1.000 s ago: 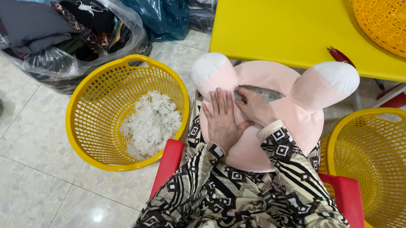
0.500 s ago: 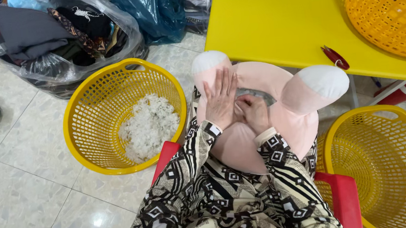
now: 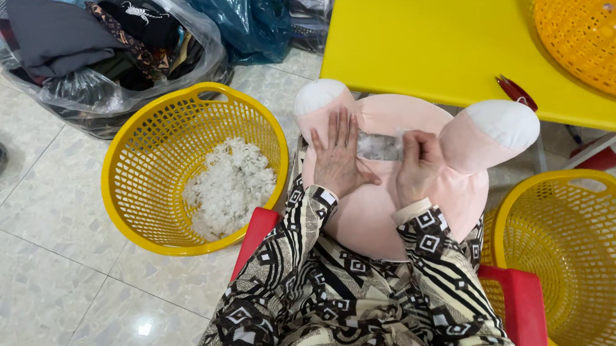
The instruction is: The person repeatedly scoops white fibrous stuffing from a yellow basket and packs it into the torso opening of a pink plush toy held on their lap. They press and distribute the stuffing by hand throughout the clip.
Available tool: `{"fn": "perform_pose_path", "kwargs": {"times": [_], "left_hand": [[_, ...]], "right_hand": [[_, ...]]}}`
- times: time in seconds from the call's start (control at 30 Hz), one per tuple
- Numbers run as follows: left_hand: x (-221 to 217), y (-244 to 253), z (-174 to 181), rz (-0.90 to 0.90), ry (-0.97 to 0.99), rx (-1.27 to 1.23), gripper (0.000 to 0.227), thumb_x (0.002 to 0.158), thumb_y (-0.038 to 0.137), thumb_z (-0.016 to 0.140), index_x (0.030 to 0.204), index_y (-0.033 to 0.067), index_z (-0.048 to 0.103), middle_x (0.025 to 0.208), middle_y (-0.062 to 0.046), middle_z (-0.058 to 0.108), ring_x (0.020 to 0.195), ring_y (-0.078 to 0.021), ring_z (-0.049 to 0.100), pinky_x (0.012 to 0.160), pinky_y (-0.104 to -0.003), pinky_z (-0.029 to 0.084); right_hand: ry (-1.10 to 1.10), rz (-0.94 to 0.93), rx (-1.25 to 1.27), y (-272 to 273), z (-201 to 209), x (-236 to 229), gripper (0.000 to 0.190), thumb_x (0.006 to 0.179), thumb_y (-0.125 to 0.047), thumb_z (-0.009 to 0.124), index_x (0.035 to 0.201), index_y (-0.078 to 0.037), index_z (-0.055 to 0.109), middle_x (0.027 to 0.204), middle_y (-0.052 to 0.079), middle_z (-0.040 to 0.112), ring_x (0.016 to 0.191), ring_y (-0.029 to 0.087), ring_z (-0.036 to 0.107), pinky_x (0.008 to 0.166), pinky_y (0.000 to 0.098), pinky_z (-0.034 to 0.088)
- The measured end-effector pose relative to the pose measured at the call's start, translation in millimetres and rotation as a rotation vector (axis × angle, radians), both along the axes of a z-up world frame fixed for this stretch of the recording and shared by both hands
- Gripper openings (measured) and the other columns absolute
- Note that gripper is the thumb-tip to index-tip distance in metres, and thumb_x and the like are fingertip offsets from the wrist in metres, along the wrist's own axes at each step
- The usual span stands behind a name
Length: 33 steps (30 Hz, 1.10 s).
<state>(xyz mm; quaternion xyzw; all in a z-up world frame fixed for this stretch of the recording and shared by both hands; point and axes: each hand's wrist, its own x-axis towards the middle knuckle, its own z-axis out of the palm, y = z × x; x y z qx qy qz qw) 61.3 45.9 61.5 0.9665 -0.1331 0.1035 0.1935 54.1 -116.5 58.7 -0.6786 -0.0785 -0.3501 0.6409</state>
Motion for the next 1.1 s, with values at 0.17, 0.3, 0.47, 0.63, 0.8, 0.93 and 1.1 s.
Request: {"fn": "perform_pose_path", "kwargs": {"times": [0.17,0.3,0.47,0.63,0.8,0.93,1.1], "left_hand": [[-4,0,9,0.031,0.054,-0.002,0.152,0.052,0.082,0.078,0.161,0.0025,0.009,0.171,-0.018,0.001,0.158,-0.0341,-0.004,0.121,-0.07,0.001],[-5,-8,11,0.13,0.186,0.159,0.145,0.055,0.09,0.063,0.163,0.0102,0.008,0.172,-0.014,0.001,0.159,-0.0272,-0.001,0.127,-0.058,0.004],[2,21,1,0.18,-0.116,0.318,0.113,0.083,0.077,0.051,0.166,0.0089,0.014,0.174,-0.014,0.008,0.16,-0.0303,0.005,0.121,-0.064,0.006],[9,40,-3,0.077,-0.082,-0.144,0.1,0.088,0.069,0.051,0.16,0.0059,0.02,0.17,-0.017,0.017,0.158,-0.0316,0.01,0.114,-0.076,0.005],[16,44,18,0.07,-0.275,0.066,0.067,0.096,0.049,0.06,0.142,0.0008,0.052,0.15,-0.019,0.046,0.138,-0.0332,0.042,0.116,-0.07,0.021],[32,37,45,-0.213,-0.387,0.251,0.026,0.1,0.023,0.068,0.117,0.0036,0.071,0.124,-0.011,0.059,0.12,-0.0262,0.054,0.102,-0.041,0.041],[38,22,48,-0.404,-0.376,0.189,0.03,0.073,0.027,0.071,0.095,0.0063,0.072,0.108,-0.01,0.06,0.108,-0.027,0.054,0.095,-0.042,0.041]], "right_hand": [[-0.142,0.157,-0.061,59,52,3,0.014,0.103,0.002,0.064,0.116,-0.004,0.065,0.113,0.006,0.065,0.093,0.017,0.06,0.083,0.0289,0.051],[-0.14,0.036,-0.973,144,74,-11,0.051,0.094,-0.028,0.067,0.143,-0.016,0.058,0.135,0.007,0.064,0.137,0.059,0.029,0.117,0.0665,0.005],[0.045,0.185,-0.927,116,74,-24,0.04,0.103,-0.03,0.064,0.138,-0.013,0.058,0.138,0.011,0.062,0.134,0.04,0.051,0.112,0.055,0.035],[0.26,0.082,-1.112,30,36,-61,0.041,0.098,-0.03,0.064,0.127,-0.001,0.064,0.127,0.016,0.066,0.119,0.032,0.06,0.101,0.0428,0.051],[0.034,0.091,-1.347,36,5,-78,0.066,0.093,-0.042,0.065,0.136,0.006,0.056,0.13,0.023,0.06,0.118,0.033,0.057,0.1,0.0462,0.047],[0.073,0.121,-1.388,45,9,-78,0.064,0.092,-0.042,0.065,0.136,0.003,0.056,0.131,0.021,0.06,0.118,0.031,0.057,0.098,0.0442,0.046],[0.112,0.138,-1.362,43,15,-87,0.063,0.091,-0.04,0.067,0.137,0.002,0.057,0.128,0.02,0.061,0.12,0.031,0.056,0.099,0.0442,0.045]]}}
